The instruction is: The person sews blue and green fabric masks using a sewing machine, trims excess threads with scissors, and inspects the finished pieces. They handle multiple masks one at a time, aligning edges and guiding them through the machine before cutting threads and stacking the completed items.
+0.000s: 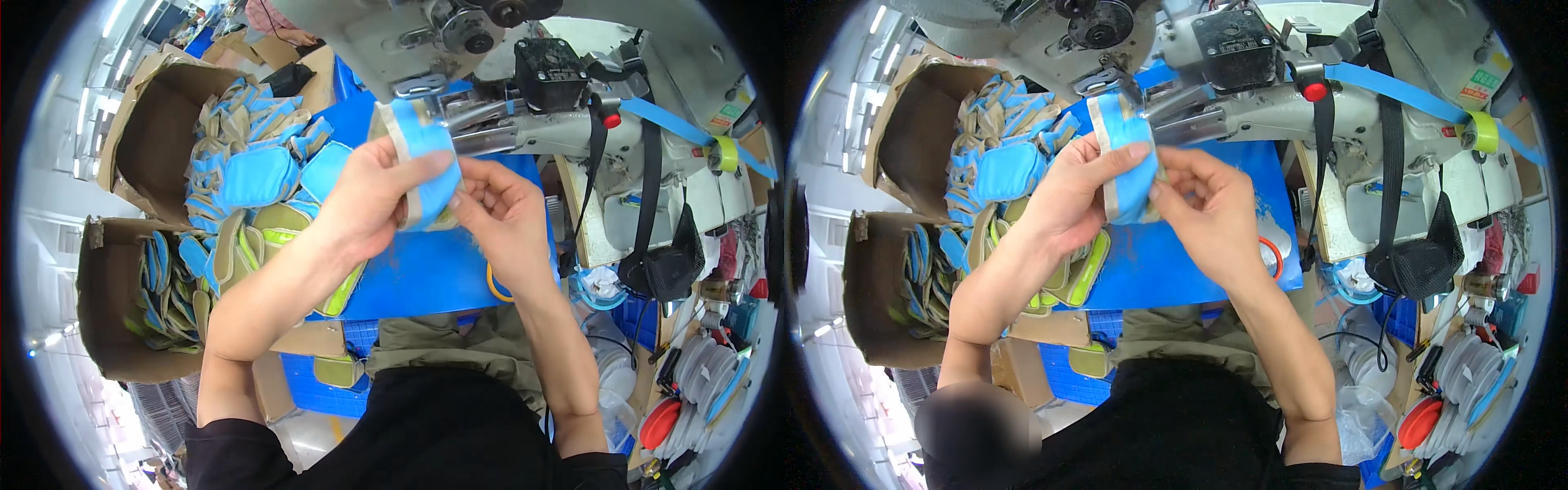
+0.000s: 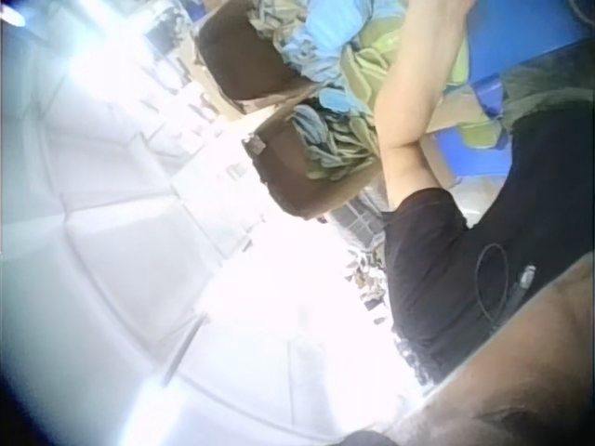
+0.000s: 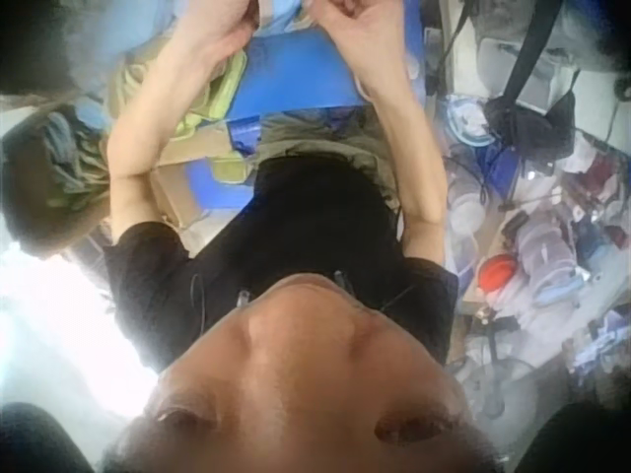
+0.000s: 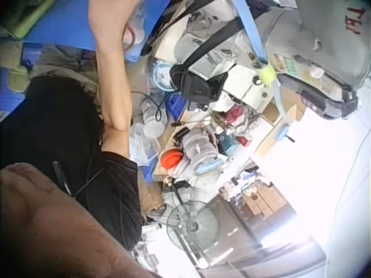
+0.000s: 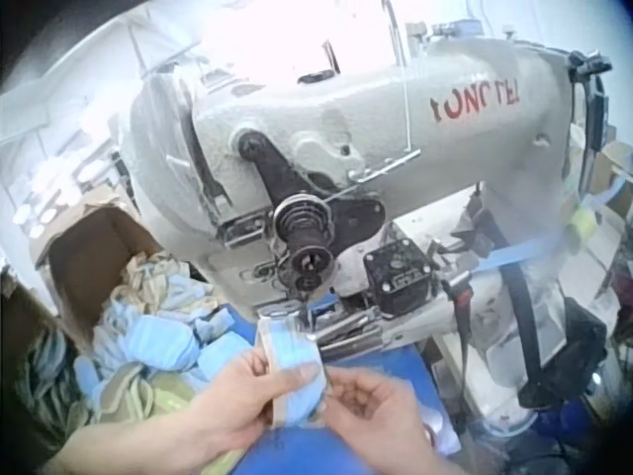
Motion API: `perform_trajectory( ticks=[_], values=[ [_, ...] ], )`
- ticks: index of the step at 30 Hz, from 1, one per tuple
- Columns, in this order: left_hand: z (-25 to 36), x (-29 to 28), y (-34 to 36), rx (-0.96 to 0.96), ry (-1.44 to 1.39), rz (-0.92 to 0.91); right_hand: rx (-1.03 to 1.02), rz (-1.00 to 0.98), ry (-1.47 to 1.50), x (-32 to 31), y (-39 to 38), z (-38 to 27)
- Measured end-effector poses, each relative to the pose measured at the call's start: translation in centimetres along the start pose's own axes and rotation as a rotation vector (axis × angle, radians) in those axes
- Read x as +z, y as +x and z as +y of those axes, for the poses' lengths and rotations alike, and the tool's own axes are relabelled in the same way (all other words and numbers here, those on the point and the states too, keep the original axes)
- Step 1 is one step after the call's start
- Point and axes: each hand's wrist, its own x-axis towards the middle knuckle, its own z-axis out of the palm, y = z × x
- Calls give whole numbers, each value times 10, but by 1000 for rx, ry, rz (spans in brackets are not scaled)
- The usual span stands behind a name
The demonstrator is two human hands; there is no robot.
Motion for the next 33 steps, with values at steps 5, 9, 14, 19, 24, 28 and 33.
perform_trajectory(
  ticks=[5,9,14,19,24,28,33],
  values=[
    [12,-7,10,-26,43,24,29,13,13,4,13,-8],
    [3,3,0,92,69,74,-4,24,-62,-2,10,-5],
    [-8,-6,-10,218,166,10,-72,48,-177,-6,5,-6],
    [-5,-1,-14,63,-10,2,-116,52,-189,-8,2,-3],
    [-8,4,-19,48,20,56,-104,36,-217,-8,3,-3],
    [-14,5,-20,77,65,72,-127,58,-200,-6,2,1],
    [-17,3,-17,101,79,80,-89,66,-90,-4,2,5]
  ],
)
